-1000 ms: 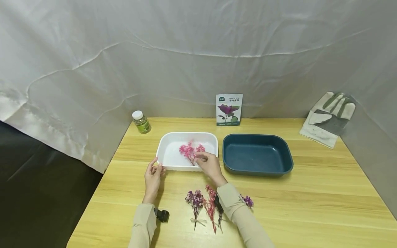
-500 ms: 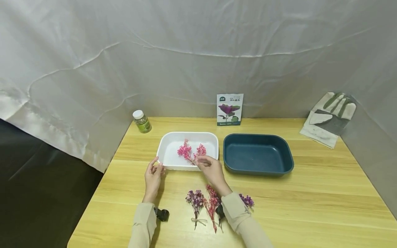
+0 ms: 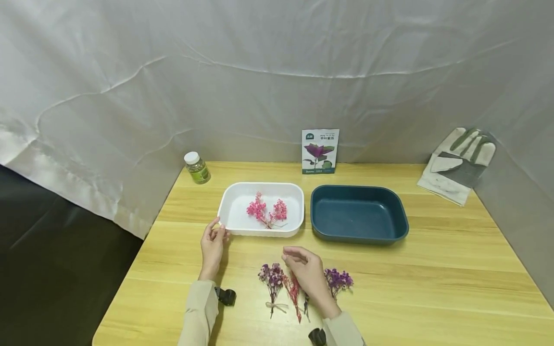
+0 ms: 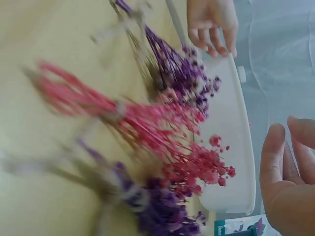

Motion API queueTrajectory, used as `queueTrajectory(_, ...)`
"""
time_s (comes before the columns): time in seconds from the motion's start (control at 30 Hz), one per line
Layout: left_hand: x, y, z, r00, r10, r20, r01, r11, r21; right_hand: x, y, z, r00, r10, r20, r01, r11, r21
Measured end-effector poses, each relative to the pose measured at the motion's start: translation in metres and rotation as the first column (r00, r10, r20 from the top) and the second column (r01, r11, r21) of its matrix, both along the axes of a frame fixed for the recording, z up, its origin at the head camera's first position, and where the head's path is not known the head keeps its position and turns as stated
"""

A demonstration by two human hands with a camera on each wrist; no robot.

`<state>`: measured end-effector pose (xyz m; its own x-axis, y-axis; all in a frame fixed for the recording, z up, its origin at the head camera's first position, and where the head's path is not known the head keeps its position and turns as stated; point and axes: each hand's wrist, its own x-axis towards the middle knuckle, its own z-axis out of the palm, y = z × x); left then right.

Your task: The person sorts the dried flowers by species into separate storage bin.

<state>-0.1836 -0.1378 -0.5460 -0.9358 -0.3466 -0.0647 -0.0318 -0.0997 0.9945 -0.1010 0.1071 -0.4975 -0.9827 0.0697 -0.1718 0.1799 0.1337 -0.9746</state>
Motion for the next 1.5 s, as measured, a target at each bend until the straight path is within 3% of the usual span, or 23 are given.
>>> queueTrajectory(0.27, 0.001, 0.001, 0.0, 1.0, 0.011, -0.005, -0.011, 1.0, 0.014, 0.033, 0.003, -0.007, 0.998, -0.016, 0.059, 0.018, 1.0, -0.025)
queueTrajectory(0.57, -0.001, 0.001, 0.0, 0.999, 0.038, -0.003, -0.038, 0.999, 0.008, 0.056, 0.01, -0.016, 0.986, -0.021, 0.163, 0.031, 0.998, -0.056)
queueTrajectory(0.83, -0.001, 0.003, 0.003, 0.999, 0.037, -0.019, -0.037, 0.999, 0.017, 0.068, 0.016, -0.026, 0.989, -0.016, 0.148, 0.02, 1.0, -0.023)
queueTrajectory(1.1, 0.001, 0.003, 0.004, 1.0, 0.011, -0.024, -0.01, 1.0, 0.024, 0.075, 0.019, -0.033, 0.979, -0.049, 0.198, 0.053, 0.998, -0.018)
queueTrajectory(1.23, 0.001, 0.003, 0.003, 1.0, 0.009, -0.018, -0.009, 1.0, 0.019, 0.076, 0.017, -0.035, 0.985, -0.052, 0.165, 0.045, 0.998, 0.046)
queueTrajectory(1.5, 0.0, 0.002, 0.0, 1.0, 0.005, 0.012, -0.005, 1.0, 0.031, 0.075, 0.007, -0.037, 1.0, 0.001, 0.015, -0.004, 0.973, 0.23)
